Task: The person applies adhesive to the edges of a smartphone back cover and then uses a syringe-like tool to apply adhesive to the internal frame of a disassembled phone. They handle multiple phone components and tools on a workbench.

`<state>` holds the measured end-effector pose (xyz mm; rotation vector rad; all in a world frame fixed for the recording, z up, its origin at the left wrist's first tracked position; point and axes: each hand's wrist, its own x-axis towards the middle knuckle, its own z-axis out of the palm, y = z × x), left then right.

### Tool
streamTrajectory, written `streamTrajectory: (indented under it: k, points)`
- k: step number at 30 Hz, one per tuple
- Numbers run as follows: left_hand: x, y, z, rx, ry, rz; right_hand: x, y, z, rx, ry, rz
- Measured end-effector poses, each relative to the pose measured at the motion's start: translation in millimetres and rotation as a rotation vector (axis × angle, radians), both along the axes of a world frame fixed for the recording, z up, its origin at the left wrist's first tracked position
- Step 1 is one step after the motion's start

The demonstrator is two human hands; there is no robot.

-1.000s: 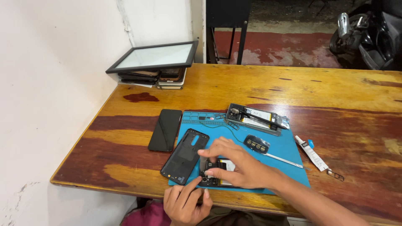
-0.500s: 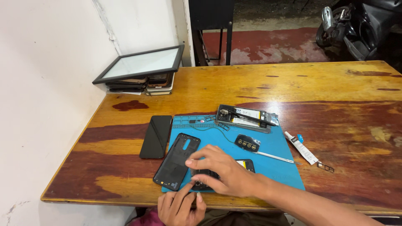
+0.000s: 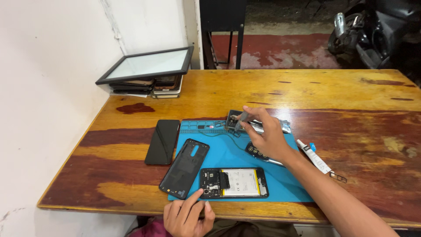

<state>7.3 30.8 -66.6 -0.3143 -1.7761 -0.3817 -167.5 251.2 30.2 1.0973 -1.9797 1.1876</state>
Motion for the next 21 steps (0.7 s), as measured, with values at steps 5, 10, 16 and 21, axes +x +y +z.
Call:
streamTrajectory:
  k: [5,10,16,21]
  points:
    - [0.4,2.3,-7.1,0.016,-0.008,0.019,-8.7,5.4,-10.9,0.037,-0.112,-0.009]
    - [1.5,3.3,-7.6,0.042,-0.051,0.001,-12.7,2.2,-13.4,0.084,-0.072,-0.001]
    - [6.7,12.8,18.8,0.204,-0.172,-0.103,-5.5,3.3,-6.6,0.031,-0.154,-0.015]
    - [-2.3,30.8,52.3,0.299,-0.332,-0.125,16.7,3.8,3.2,-0.167,-0.353,0.340]
